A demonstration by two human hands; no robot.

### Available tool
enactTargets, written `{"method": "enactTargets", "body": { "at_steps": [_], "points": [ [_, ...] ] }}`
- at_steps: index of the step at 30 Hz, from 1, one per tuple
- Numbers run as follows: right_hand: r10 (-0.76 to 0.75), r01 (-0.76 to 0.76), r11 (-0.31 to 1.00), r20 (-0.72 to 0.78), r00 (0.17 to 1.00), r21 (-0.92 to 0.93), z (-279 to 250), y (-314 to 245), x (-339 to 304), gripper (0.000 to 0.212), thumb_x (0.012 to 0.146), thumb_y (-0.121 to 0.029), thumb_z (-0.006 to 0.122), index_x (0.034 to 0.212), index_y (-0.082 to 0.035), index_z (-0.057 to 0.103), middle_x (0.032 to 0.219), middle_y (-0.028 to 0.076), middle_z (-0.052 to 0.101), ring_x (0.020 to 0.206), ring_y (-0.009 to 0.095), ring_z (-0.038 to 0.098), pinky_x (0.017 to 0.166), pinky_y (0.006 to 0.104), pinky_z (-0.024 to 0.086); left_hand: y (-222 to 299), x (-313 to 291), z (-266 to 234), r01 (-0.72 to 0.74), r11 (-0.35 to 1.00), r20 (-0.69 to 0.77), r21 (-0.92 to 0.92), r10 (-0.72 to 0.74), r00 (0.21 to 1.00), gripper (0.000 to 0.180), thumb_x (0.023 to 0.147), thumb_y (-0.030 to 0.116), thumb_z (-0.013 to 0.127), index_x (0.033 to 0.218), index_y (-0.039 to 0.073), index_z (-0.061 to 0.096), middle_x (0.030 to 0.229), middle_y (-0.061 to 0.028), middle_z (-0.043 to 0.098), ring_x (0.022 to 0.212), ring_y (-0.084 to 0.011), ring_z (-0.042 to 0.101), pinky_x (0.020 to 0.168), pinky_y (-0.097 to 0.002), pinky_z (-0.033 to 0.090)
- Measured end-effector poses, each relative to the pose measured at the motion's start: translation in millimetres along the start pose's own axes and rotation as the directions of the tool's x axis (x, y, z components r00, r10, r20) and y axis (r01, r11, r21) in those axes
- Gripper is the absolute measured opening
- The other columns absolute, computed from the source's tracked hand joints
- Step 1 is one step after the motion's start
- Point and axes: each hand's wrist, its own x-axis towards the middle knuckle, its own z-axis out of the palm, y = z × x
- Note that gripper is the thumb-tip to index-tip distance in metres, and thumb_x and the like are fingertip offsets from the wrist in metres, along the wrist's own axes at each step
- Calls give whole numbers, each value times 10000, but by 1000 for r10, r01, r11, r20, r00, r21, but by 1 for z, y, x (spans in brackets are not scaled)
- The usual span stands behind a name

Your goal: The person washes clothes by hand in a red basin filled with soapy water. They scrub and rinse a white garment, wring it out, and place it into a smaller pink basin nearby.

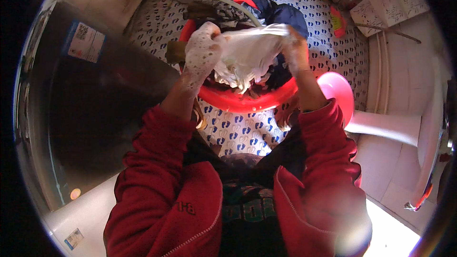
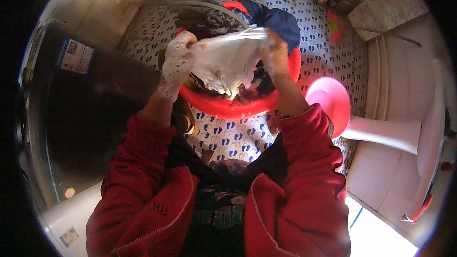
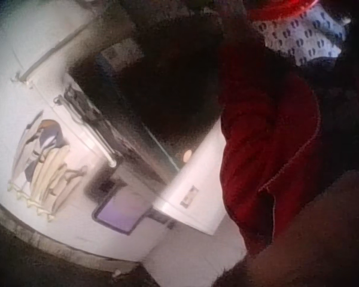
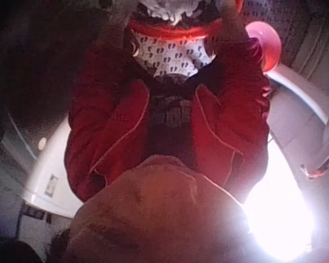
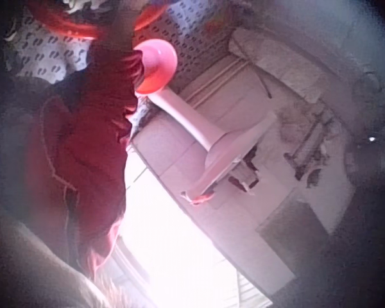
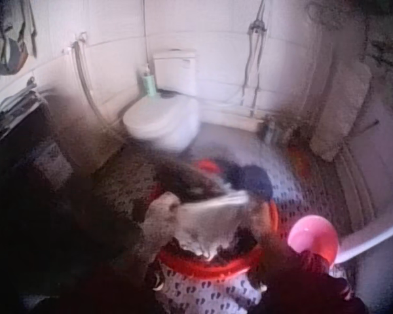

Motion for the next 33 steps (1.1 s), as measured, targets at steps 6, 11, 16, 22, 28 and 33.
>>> {"method": "enactTargets", "body": {
  "at_steps": [6,11,16,22,28,33],
  "points": [
    [-258,262,965,-164,952,3,-14,-65,21,323,921,-54,576,1207,-28,724,1082,58,731,934,145,664,829,288,537,-18,-7,5,-85,958,312,273,-5,950,275,912,332,678,1008,75,675,964,-176,700,953,-355,682,849,-462,517],
    [-379,378,925,-98,920,-30,-46,-79,53,344,892,-140,706,1208,-4,704,1106,71,732,942,156,675,834,293,542,-38,4,11,95,969,61,226,-112,992,310,912,342,698,1006,47,717,956,-171,720,881,-305,698,814,-416,529],
    [-332,334,932,-38,942,142,-97,-90,84,405,972,-180,624,1315,36,609,1175,134,693,1022,252,702,920,396,583,10,2,-16,16,990,-162,-142,-39,986,264,917,247,717,912,-16,696,784,-147,683,704,-242,656,670,-360,511],
    [-208,227,937,98,973,-267,-78,-131,87,366,964,-163,667,1291,-1,631,1130,116,702,1000,214,689,889,369,569,16,6,-5,2,793,-129,-609,-102,986,238,938,188,700,853,-32,667,692,-98,635,663,-145,594,621,-329,479],
    [-91,66,992,239,967,107,-48,-106,57,378,957,-132,662,1294,32,616,1035,95,723,884,198,708,826,328,577,22,5,-12,-111,971,-148,-211,80,986,171,838,128,780,871,-6,679,729,-70,652,690,-140,612,624,-329,487],
    [-27,100,989,529,848,-110,29,-49,0,416,900,-59,644,1312,-14,614,1170,81,705,1069,196,664,957,333,531,15,-1,20,191,689,107,-699,-164,981,164,872,143,765,893,-2,691,734,-82,664,677,-147,626,640,-307,514]
  ]
}}
